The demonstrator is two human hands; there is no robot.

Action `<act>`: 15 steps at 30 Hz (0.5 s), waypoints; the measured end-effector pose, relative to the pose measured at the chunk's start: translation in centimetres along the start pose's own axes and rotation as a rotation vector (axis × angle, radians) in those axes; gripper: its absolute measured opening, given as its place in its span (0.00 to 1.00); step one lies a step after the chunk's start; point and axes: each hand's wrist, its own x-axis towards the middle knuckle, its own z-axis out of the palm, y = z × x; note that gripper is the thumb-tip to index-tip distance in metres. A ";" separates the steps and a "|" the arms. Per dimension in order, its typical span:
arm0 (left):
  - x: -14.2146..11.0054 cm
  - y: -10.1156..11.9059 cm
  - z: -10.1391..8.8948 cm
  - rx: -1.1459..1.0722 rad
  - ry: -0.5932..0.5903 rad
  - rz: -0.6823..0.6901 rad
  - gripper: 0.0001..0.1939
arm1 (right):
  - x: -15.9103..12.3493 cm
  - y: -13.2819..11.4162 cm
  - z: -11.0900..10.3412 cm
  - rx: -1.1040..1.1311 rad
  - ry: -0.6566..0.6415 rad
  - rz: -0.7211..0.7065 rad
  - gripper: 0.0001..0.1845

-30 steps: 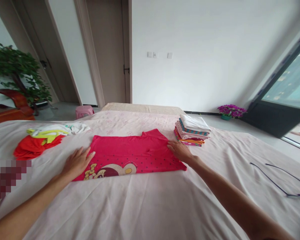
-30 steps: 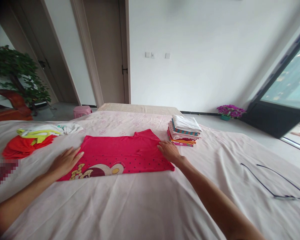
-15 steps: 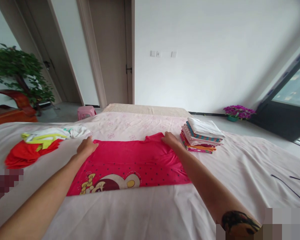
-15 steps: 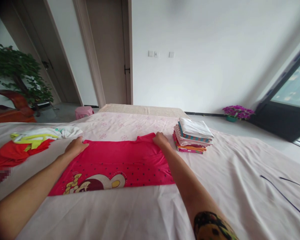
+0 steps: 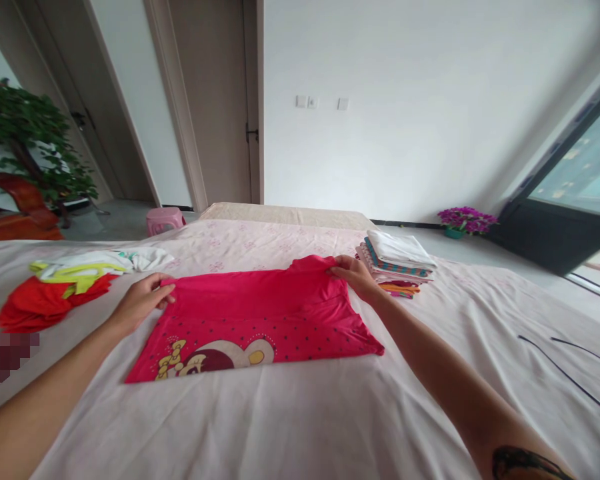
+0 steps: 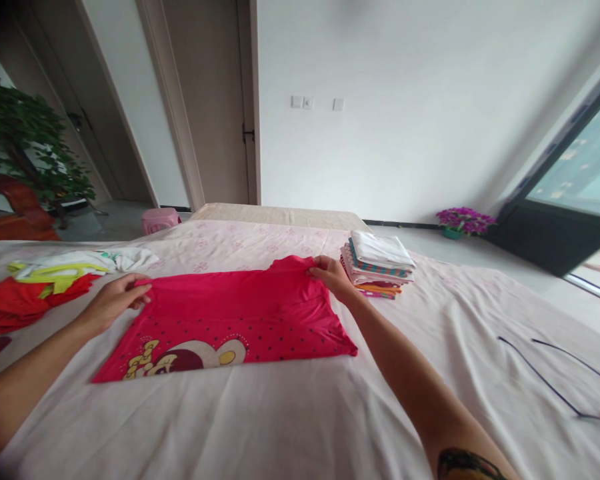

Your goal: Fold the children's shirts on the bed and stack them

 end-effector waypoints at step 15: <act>-5.9 -0.3 -2.5 -0.206 -0.221 -0.240 0.33 | -7.8 2.1 -1.4 -0.227 -0.076 0.103 0.21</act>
